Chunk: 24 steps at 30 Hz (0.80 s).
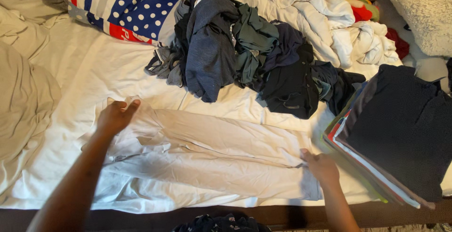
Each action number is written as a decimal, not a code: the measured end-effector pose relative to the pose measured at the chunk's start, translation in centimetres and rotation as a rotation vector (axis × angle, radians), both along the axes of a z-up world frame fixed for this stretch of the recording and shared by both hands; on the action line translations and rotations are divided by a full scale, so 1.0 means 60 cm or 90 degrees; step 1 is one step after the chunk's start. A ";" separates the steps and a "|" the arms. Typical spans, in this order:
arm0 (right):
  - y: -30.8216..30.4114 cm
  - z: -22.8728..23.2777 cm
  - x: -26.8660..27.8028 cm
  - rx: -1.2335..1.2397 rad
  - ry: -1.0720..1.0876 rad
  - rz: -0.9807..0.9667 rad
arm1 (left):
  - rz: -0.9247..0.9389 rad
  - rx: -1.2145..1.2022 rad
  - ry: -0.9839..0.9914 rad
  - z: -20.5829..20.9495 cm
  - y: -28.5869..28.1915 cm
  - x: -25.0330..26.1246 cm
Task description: The person folds several garments on a bed, including a striped shirt, a brown polo, a black polo, and a white zip-up top. Each item is smoothed, folded in half, and stacked neatly on the bed.
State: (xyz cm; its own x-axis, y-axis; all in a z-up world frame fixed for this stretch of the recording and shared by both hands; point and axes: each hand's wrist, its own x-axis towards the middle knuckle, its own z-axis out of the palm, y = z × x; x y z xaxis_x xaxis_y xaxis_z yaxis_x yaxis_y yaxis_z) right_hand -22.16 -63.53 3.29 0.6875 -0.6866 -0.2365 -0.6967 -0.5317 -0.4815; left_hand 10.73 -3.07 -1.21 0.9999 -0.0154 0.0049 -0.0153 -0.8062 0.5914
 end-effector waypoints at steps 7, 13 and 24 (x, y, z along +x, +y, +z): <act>0.053 -0.013 0.003 -0.144 0.119 0.001 | 0.132 0.154 -0.119 -0.068 -0.027 0.026; 0.023 -0.058 -0.019 -0.114 -0.095 -0.052 | 0.210 -0.098 -0.144 -0.059 0.017 0.049; -0.020 -0.010 -0.023 0.715 -0.354 -0.106 | -0.030 0.136 -0.290 0.057 -0.116 -0.099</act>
State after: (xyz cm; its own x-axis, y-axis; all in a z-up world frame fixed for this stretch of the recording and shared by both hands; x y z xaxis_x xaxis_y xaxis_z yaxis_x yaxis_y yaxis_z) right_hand -23.56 -64.75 2.67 0.8054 -0.3835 -0.4519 -0.2751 0.4333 -0.8582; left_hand 4.81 -10.00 2.21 0.8950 -0.1082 0.4328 -0.2721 -0.9011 0.3375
